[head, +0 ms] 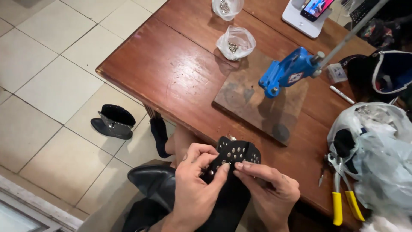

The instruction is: Applying metal studs to black leather boots using a hand press machine.

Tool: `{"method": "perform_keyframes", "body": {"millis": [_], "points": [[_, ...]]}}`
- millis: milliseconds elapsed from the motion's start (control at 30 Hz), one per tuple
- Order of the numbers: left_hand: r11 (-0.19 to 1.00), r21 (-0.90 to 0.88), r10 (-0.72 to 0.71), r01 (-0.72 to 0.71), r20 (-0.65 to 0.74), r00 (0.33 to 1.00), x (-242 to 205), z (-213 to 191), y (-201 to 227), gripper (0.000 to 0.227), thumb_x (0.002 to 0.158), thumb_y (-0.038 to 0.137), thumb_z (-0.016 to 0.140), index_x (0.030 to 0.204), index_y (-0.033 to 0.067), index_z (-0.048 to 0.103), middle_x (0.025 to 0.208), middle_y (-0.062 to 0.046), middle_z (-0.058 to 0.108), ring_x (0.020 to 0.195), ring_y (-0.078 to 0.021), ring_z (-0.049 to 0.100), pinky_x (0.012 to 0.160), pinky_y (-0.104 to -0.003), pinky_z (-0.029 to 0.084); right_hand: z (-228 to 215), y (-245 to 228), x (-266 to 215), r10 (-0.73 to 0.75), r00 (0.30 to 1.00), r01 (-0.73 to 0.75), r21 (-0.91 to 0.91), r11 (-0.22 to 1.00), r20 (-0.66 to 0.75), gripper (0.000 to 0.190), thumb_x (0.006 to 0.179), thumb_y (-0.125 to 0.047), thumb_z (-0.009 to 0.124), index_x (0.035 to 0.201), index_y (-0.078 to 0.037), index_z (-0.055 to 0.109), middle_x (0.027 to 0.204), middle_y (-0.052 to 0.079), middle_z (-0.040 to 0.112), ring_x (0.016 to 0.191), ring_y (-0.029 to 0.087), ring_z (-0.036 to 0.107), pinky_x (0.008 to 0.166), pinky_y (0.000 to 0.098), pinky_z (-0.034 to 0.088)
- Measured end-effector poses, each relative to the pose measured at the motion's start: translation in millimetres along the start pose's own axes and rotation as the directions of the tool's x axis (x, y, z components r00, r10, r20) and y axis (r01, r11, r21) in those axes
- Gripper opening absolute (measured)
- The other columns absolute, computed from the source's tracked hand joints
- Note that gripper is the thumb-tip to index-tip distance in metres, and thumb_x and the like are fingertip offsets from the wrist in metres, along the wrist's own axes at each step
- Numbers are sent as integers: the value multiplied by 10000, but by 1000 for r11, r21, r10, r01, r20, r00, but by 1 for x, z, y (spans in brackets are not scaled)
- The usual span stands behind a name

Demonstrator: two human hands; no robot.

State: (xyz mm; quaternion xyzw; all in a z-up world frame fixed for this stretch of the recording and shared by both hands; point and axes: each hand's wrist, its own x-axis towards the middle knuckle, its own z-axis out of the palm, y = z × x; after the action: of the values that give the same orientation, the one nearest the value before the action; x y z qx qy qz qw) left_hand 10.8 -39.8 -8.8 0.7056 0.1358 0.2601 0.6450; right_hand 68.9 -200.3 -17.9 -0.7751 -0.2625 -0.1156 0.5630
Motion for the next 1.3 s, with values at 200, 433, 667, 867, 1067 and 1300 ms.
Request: {"method": "perform_keyframes", "body": {"millis": [200,433,667,867,1067,1300], "points": [[997,65,33,-31,-23,999,-5,9,9,129,802,54,784,912,21,726,977,-71,663,823,-203,699,690,-311,550,-5,0,4,-28,999,30,-58,998,34,205,802,62,823,971,-6,729,958,92,809,858,141,790,755,241,628],[973,140,189,-182,-41,981,-10,10,12,150,803,23,791,935,27,721,946,-85,658,839,-232,683,679,-333,541,-2,12,-3,-15,1000,15,108,994,0,400,833,93,788,1117,-14,528,978,144,788,932,180,785,880,281,627],[965,142,222,-219,-9,975,-9,8,16,168,796,1,784,951,13,723,937,-92,649,855,-246,682,720,-345,548,-8,22,1,4,998,-15,184,983,61,448,818,112,783,1146,-12,504,961,156,790,942,192,785,877,305,636],[973,127,191,-191,17,982,-9,5,18,158,817,5,773,968,16,730,945,-97,644,862,-250,686,721,-347,548,-12,19,8,27,993,-42,120,992,119,438,802,101,793,1126,-4,518,930,149,799,908,176,788,837,298,648],[959,141,243,-244,27,970,-12,4,12,169,801,5,784,954,10,712,947,-106,643,843,-262,675,693,-350,531,-16,16,11,57,990,-75,141,987,127,468,767,111,817,1112,-4,523,900,150,795,882,177,778,807,294,637],[959,100,258,-266,87,962,-17,1,9,177,821,-33,760,985,14,713,971,-111,631,856,-268,677,712,-347,548,-23,12,11,101,979,-126,138,982,178,453,757,115,815,1076,-21,523,885,136,798,862,178,791,789,306,664]]}}
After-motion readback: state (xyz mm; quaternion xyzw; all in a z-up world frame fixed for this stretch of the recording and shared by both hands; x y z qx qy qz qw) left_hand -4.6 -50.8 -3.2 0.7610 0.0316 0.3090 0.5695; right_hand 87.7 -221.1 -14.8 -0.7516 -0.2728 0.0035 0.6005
